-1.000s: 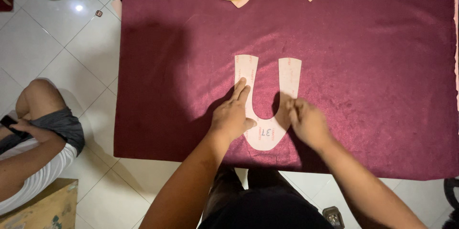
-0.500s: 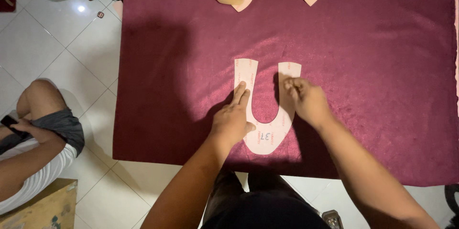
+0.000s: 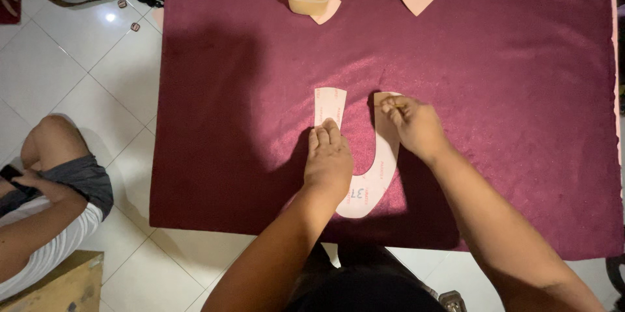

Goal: The person traces around U-shaped paper patterns placed on a maroon fabric sheet, using a pen to draw outline marks. They reposition and smooth the fabric, move the pattern pieces aside, and continue tracing outlines of additional pattern pieces on the fabric.

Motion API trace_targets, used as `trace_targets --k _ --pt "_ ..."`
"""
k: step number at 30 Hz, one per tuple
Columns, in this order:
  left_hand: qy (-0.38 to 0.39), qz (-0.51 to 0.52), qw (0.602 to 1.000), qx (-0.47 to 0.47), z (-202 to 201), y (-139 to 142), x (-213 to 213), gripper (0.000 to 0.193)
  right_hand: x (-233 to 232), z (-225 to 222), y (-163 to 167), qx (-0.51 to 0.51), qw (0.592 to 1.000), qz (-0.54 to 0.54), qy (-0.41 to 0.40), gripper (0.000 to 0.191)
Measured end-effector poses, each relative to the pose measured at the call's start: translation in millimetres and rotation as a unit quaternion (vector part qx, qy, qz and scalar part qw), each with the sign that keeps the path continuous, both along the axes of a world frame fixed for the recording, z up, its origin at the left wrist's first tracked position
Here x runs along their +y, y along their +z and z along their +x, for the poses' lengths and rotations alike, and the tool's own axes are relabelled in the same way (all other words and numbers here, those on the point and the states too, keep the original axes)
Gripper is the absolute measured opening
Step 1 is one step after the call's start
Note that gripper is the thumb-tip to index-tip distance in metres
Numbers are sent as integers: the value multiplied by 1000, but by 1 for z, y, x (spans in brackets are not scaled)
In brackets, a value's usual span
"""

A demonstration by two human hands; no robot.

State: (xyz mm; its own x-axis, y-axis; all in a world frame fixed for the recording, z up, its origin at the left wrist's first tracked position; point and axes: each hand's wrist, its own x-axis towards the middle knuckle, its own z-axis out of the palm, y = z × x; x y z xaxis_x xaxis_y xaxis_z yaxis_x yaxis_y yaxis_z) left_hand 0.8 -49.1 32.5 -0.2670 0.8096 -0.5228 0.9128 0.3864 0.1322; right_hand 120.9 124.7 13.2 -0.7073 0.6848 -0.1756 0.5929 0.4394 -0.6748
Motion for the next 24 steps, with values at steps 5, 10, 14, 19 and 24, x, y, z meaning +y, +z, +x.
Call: trace_targets --k 5,10,14,19,24 --pt "-21 5 1000 -17 -8 26 9 74 -7 14 1 -113 992 -1 49 16" --pt "-64 -149 985 -53 -12 67 34 111 16 -10 -7 8 1000 -18 7 21" --pt "-69 -199 976 -46 -13 88 48 107 31 -17 -5 2 999 -51 10 19" --pt "-93 -209 974 1 -17 96 53 100 33 -19 2 2 999 -38 31 18" --pt "-129 -225 966 8 -20 102 56 110 37 -27 3 -31 998 -46 25 17"
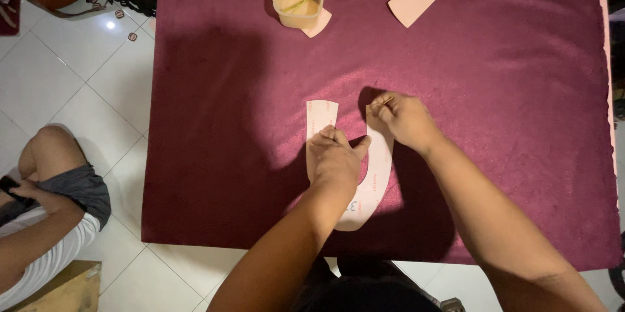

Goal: The person traces around U-shaped paper patterns placed on a maroon fabric sheet, using a pen to draw outline marks. They reposition and smooth the fabric, move the pattern pieces aside, and continue tracing outlines of additional pattern pieces on the fabric.

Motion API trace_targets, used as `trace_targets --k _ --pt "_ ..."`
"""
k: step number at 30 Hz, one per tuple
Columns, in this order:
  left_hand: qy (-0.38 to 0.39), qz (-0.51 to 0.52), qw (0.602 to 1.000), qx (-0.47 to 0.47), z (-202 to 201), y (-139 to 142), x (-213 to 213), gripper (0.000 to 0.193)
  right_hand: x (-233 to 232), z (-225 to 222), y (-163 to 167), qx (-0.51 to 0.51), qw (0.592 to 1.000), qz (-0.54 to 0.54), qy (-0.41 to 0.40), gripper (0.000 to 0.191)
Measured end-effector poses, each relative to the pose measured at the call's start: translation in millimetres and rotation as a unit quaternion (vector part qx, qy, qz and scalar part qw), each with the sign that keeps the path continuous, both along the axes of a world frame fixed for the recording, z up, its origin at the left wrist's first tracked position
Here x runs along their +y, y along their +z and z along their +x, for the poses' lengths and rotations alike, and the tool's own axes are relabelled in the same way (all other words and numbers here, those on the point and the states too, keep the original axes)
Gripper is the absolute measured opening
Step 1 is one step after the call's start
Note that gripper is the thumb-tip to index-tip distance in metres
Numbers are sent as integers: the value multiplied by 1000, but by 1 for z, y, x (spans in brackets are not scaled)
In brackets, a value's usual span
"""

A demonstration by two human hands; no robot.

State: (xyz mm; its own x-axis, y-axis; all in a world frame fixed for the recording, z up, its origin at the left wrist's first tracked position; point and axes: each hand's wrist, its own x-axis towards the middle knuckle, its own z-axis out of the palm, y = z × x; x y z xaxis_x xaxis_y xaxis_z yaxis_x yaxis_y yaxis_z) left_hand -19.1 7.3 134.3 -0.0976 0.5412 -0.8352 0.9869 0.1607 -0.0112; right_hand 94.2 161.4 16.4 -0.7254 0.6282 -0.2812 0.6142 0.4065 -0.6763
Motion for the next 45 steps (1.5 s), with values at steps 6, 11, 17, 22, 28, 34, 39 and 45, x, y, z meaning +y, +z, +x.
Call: trace_targets --k 6,11,17,22,28,34,39,45 --pt "18 19 1000 -6 -1 4 1 111 2 -3 2 54 998 24 2 19" --pt "20 40 999 6 1 -6 2 108 5 -4 0 45 998 39 0 21" --pt "33 24 999 0 5 -16 4 105 5 5 -2 64 995 71 31 20" --pt "45 37 998 5 4 -22 3 104 10 23 6 -13 989 147 16 20" --pt "26 20 999 -2 8 -36 5 103 -5 16 -1 59 997 51 11 21" --pt "29 64 998 5 5 -36 2 103 6 18 3 -19 987 156 18 20" --pt "23 45 999 0 2 -23 4 106 7 19 4 19 989 137 56 18" --pt "21 40 999 2 3 -30 3 108 17 30 8 -69 986 154 3 27"
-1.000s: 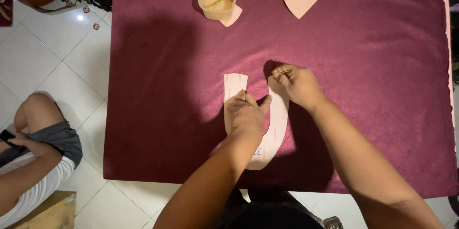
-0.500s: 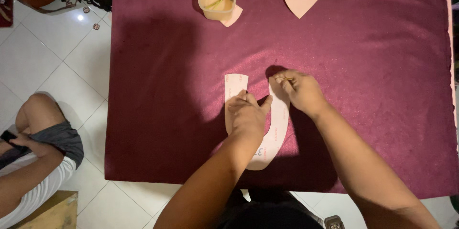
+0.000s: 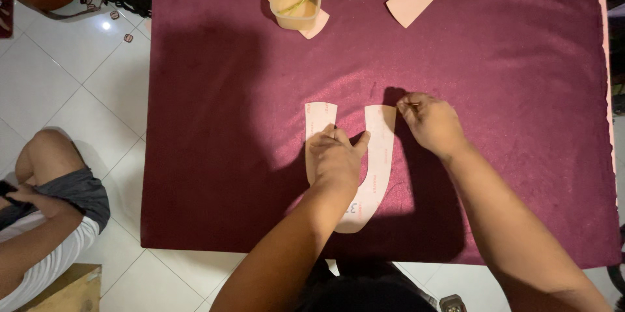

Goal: The person traces around U-shaped paper patterns placed on a maroon fabric sheet, using a pen to draw outline marks. They reposition and smooth the fabric, move the pattern pieces aside, and continue tracing outlines of additional pattern pieces on the fabric.

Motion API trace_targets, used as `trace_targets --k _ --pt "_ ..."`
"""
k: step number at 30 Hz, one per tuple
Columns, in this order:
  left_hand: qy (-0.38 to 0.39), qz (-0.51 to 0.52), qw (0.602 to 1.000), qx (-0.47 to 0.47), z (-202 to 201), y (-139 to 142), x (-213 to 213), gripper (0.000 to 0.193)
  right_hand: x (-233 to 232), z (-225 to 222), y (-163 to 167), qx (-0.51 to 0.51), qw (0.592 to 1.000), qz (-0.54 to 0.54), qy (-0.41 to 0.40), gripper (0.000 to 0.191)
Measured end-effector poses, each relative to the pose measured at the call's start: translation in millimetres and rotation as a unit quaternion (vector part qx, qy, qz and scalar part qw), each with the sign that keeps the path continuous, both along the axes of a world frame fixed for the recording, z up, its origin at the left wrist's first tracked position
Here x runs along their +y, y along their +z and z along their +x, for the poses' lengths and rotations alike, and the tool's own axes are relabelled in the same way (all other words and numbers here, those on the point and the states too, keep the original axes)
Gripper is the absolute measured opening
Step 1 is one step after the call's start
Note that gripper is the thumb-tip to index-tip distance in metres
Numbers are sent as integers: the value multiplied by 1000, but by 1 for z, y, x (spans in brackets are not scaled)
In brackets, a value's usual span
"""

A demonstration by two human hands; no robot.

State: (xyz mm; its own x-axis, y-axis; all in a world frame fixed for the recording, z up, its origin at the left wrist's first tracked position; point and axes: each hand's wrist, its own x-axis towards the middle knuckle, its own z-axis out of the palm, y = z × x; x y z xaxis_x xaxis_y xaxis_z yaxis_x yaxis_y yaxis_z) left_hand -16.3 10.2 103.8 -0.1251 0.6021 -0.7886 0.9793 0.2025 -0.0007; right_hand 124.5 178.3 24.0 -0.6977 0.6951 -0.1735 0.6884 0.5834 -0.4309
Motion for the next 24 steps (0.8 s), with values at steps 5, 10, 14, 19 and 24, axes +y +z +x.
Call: trace_targets --k 5,10,14,19,24 --pt "-33 34 999 25 9 -27 2 108 -2 3 -2 59 998 -6 33 26" --pt "-27 79 996 19 6 -39 -5 100 -4 1 0 45 999 -11 1 25" --pt "-15 20 1000 8 9 -34 -2 102 -10 -8 -3 98 993 -59 27 24" --pt "-37 94 994 45 5 -28 -7 94 -6 -4 -3 4 1000 8 13 26" --pt "-24 -4 1000 -4 5 -14 -2 108 1 4 -3 31 999 36 24 29"
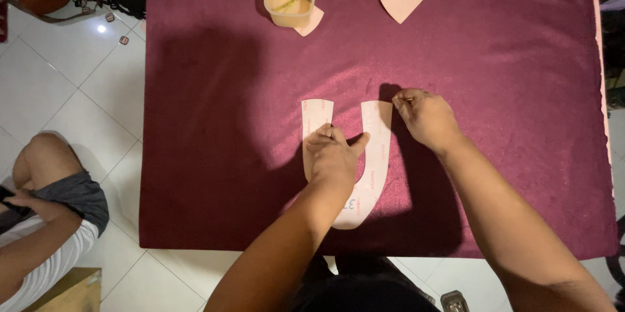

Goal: The person traces around U-shaped paper patterns placed on a maroon fabric sheet, using a pen to draw outline marks. They reposition and smooth the fabric, move the pattern pieces aside, and continue tracing outlines of additional pattern pieces on the fabric.

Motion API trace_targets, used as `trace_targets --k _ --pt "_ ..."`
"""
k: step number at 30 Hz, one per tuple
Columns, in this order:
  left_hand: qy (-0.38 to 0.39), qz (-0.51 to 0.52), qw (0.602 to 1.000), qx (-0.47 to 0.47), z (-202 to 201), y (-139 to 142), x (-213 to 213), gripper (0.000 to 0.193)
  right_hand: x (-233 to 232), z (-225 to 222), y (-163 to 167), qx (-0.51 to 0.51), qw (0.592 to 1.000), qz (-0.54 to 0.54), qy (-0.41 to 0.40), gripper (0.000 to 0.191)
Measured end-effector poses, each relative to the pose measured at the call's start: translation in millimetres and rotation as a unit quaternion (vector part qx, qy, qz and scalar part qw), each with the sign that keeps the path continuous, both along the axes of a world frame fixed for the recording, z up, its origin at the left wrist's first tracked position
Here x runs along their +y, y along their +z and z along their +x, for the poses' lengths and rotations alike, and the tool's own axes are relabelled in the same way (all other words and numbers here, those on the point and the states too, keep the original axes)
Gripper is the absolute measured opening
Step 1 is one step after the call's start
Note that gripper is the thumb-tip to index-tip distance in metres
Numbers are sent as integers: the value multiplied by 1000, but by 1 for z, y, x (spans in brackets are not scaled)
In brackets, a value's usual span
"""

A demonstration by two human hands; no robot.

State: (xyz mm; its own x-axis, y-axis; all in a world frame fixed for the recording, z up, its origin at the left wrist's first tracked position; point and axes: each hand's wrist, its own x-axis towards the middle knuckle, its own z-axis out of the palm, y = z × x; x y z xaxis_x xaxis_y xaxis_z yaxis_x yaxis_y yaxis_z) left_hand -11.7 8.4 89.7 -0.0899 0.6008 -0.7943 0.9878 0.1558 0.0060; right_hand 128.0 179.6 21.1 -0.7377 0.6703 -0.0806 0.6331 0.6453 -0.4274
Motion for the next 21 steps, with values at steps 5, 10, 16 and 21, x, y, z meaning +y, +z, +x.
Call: trace_targets --k 5,10,16,21 --pt "1 -16 1000 3 -2 16 -1 105 -5 5 -5 36 997 60 44 23" --pt "-6 -2 1000 -2 -1 16 -1 105 -30 23 5 -34 999 -15 28 23" --pt "36 -7 999 -18 1 7 -6 103 -88 59 20 43 990 -72 110 23" --pt "23 6 1000 -10 7 0 -6 107 -33 24 1 -47 998 -36 -12 27"
